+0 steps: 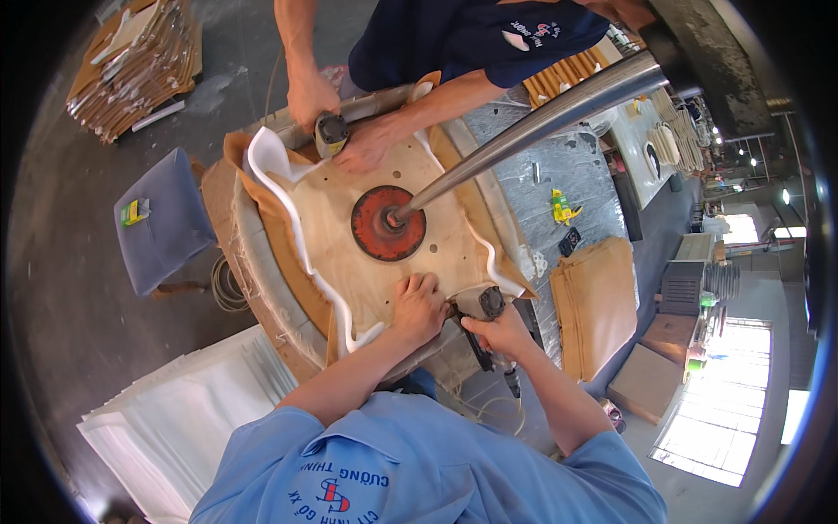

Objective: The person places a white fabric sheet over a wooden chair base, then uses a staple gun to secure the fabric to the underside of the chair. The person repeats this process with a second chair base.

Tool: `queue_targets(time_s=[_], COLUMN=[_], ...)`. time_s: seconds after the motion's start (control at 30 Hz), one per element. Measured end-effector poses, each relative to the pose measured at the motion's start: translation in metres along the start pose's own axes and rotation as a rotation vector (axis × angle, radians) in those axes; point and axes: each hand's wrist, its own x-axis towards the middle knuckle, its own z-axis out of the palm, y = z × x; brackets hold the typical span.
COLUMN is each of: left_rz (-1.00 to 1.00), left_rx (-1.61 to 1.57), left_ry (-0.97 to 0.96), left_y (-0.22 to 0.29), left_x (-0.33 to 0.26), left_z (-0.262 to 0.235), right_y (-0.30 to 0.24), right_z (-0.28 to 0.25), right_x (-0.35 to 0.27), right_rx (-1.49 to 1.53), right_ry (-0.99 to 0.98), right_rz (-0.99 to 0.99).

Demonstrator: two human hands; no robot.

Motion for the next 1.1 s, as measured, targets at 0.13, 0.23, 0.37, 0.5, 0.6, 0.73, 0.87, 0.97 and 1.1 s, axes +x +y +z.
queue_targets(time_s=[0.13,0.23,0.37,0.5,0.6,0.73,0.87,0.97,1.1], left_rz=[-0.009,-0.003,-0.016,-0.020,-0.032,-0.048,-0.013,-0.014,-0.038], left_rx=[0.005,0.024,0.109,0.088,0.060,0.093,0.086,0.077,0.066], left_ry=[-0.015,-0.028,-0.105,-0.100,-0.130,-0.141,-0.108,-0.100,-0.135], left_y=[0.000,-0.003,0.001,-0.002,-0.003,-0.003,-0.006,-0.008,-0.009], left_x=[0.000,-0.003,-0.010,-0.008,-0.007,-0.011,-0.017,-0.016,-0.016], left_z=[-0.001,-0.001,-0.014,-0.015,-0.015,-0.021,-0.029,-0.028,-0.027], right_y=[-0.002,-0.004,0.000,-0.007,-0.010,-0.014,-0.011,-0.011,-0.008], right_z=[0.007,0.013,0.011,0.011,0.016,0.021,0.020,0.024,0.031], right_x=[0.004,0.006,0.004,-0.004,0.000,0.002,-0.004,-0.005,0.001], right_rx=[0.001,-0.086,-0.074,0.020,-0.013,-0.099,-0.082,-0.078,-0.096], right_ry=[0.012,0.051,0.055,-0.024,-0.020,0.054,0.008,-0.034,0.024], right_rz=[-0.008,-0.098,-0.088,-0.034,-0.018,0.008,-0.008,0.005,0.017])
